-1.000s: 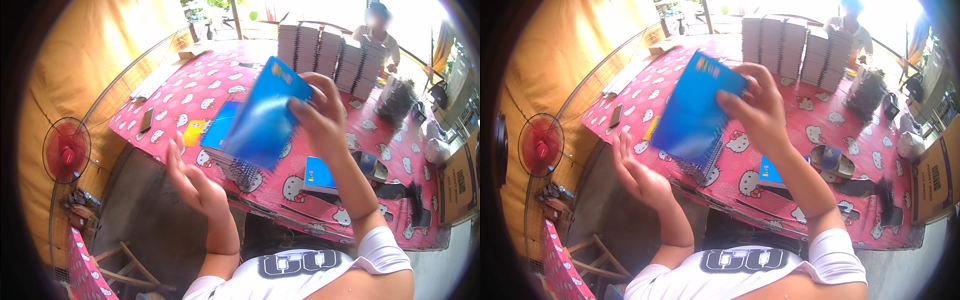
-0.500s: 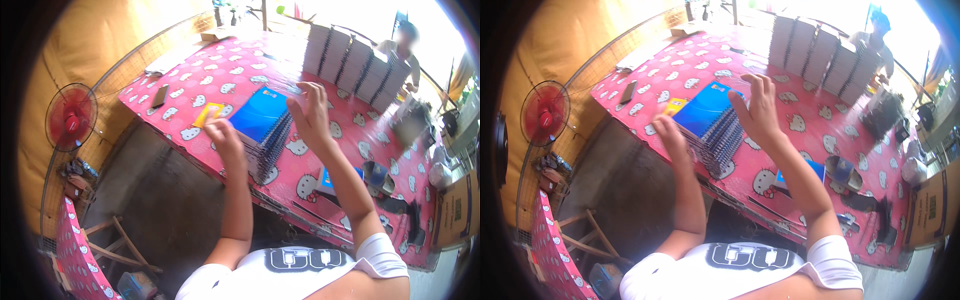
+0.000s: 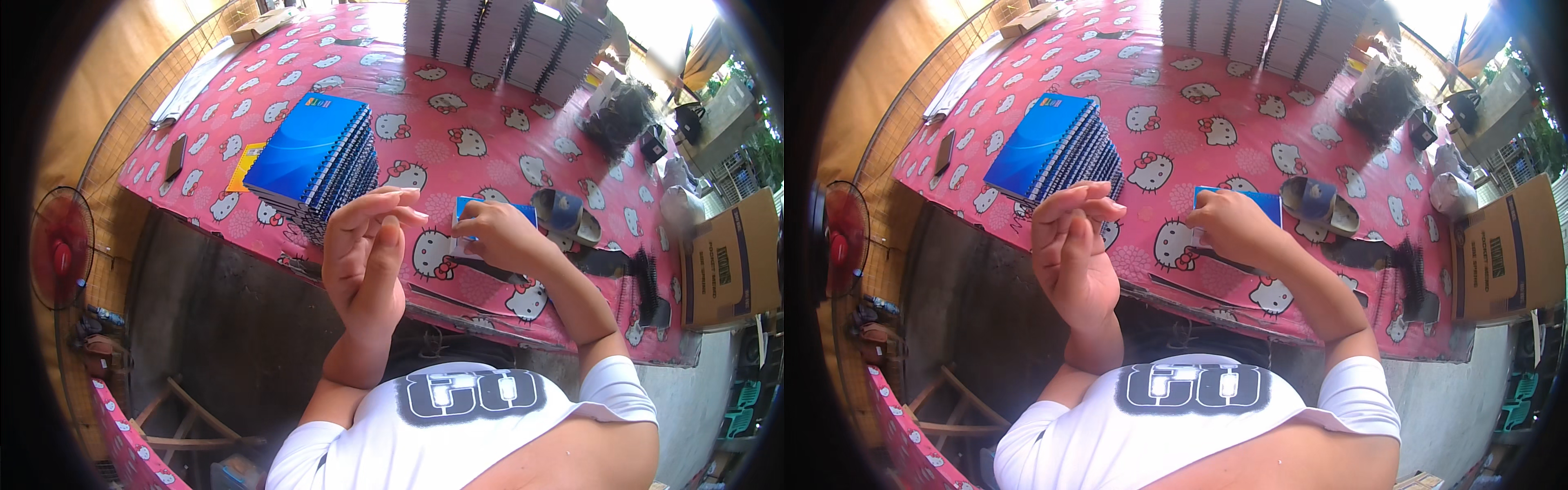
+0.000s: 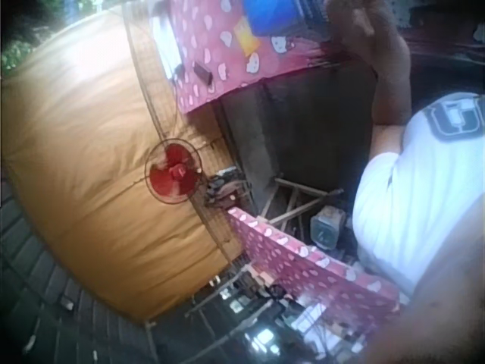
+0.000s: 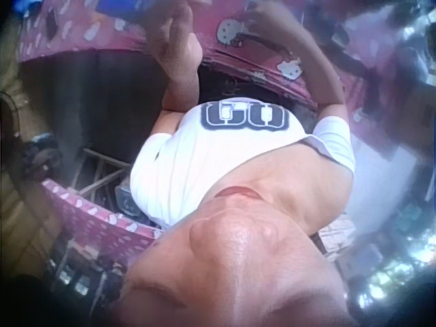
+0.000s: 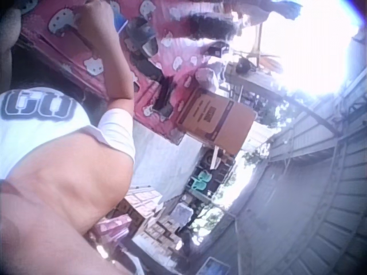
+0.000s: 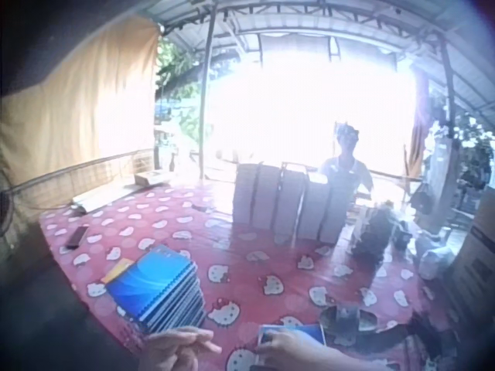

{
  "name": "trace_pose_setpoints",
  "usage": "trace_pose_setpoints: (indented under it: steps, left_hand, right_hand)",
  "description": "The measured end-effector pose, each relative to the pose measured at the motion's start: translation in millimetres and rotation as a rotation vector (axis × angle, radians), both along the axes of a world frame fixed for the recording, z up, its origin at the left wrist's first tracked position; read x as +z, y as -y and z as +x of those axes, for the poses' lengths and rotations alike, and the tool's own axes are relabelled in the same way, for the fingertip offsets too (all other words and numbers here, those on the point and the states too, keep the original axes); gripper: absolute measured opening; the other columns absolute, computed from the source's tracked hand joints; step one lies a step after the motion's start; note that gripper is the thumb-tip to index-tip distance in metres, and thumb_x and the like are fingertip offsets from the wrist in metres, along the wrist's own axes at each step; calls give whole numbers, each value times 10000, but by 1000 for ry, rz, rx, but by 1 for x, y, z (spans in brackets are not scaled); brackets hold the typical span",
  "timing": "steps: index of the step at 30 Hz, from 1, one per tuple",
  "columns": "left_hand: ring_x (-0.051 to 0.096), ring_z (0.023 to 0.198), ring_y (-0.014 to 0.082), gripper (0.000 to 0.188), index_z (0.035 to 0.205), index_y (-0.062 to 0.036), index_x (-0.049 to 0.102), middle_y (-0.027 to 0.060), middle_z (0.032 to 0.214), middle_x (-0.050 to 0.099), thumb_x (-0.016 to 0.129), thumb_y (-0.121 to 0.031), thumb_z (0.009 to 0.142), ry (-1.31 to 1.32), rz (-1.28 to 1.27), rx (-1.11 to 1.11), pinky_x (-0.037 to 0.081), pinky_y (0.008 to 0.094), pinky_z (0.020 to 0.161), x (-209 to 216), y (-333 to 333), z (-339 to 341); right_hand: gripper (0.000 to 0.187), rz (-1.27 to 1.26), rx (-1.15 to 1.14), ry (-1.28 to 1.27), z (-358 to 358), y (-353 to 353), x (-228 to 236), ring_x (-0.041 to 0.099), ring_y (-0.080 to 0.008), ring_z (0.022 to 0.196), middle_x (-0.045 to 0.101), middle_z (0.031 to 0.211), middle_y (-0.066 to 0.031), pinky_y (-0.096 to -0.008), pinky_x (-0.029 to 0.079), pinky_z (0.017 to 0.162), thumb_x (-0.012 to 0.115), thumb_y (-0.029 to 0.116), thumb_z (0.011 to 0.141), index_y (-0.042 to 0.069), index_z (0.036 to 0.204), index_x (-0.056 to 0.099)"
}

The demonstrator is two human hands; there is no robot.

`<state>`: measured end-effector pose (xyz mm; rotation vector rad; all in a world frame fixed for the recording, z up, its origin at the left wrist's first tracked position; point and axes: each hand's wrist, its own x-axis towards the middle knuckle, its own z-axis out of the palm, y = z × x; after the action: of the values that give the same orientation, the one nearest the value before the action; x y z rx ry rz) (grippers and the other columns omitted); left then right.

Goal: The person applies blue tape to the spines of spiral-bound notebooks by hand and using a pair of pliers to trim the tape or spiral.

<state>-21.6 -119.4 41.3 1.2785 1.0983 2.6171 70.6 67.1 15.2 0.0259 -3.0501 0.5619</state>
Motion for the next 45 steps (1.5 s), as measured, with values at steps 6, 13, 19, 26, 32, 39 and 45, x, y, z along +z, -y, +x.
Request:
trace_pose_setpoints:
  steps: [6,13,19,26,32,39,45]
  left_hand:
    - [620,920,199,252,1177,25,547,168,1121,624,481,-35,941,95,-80,-41,480,326,842,-7,-6,-7]
    - [633,880,179,271,1215,4,500,152,1061,630,499,-93,962,298,-239,-260,514,314,786,-22,-22,-7]
    - [638,715,173,564,1374,-27,247,105,917,589,526,-330,990,563,-439,-505,534,264,651,-49,-43,-17]
    - [580,942,137,639,1458,-105,280,102,1020,573,575,29,907,174,-744,-292,493,244,787,-71,-91,-14]
    - [544,1003,234,598,1415,-100,389,136,1149,504,518,124,875,-463,-575,58,471,332,864,-84,-82,-1]
    - [441,1144,371,562,1413,-28,357,221,1226,415,575,-18,895,-590,-574,186,392,418,966,-91,-76,3]
    - [495,1134,293,385,1154,-128,644,163,1250,535,746,-226,796,-766,-841,544,242,521,1042,-34,-88,39]
  right_hand:
    - [227,138,73,-76,0,1,-2,617,-348,849,586,895,-145,-451,495,763,690,65,749,89,975,675]
    - [217,-1,129,-17,-2,-11,5,614,-349,856,583,911,-151,-447,480,759,648,55,782,73,998,638]
    - [381,-345,-201,-380,15,-27,30,676,-329,745,655,803,-175,-390,533,699,581,-36,767,72,1132,602]
    - [444,-49,-266,-665,55,-3,-2,616,-247,1009,616,1045,-152,-359,496,844,717,-11,738,28,1145,543]
    - [474,-816,-593,-405,75,-36,-55,501,-103,973,498,1015,-48,-269,428,905,684,-104,784,67,1129,408]
    - [415,-551,-542,-657,62,-12,-52,547,-160,899,545,947,-85,-298,457,789,703,-51,788,52,1073,420]
    - [410,-734,-641,-544,63,-5,-58,562,-185,887,557,945,-83,-306,462,802,755,8,760,43,1041,458]
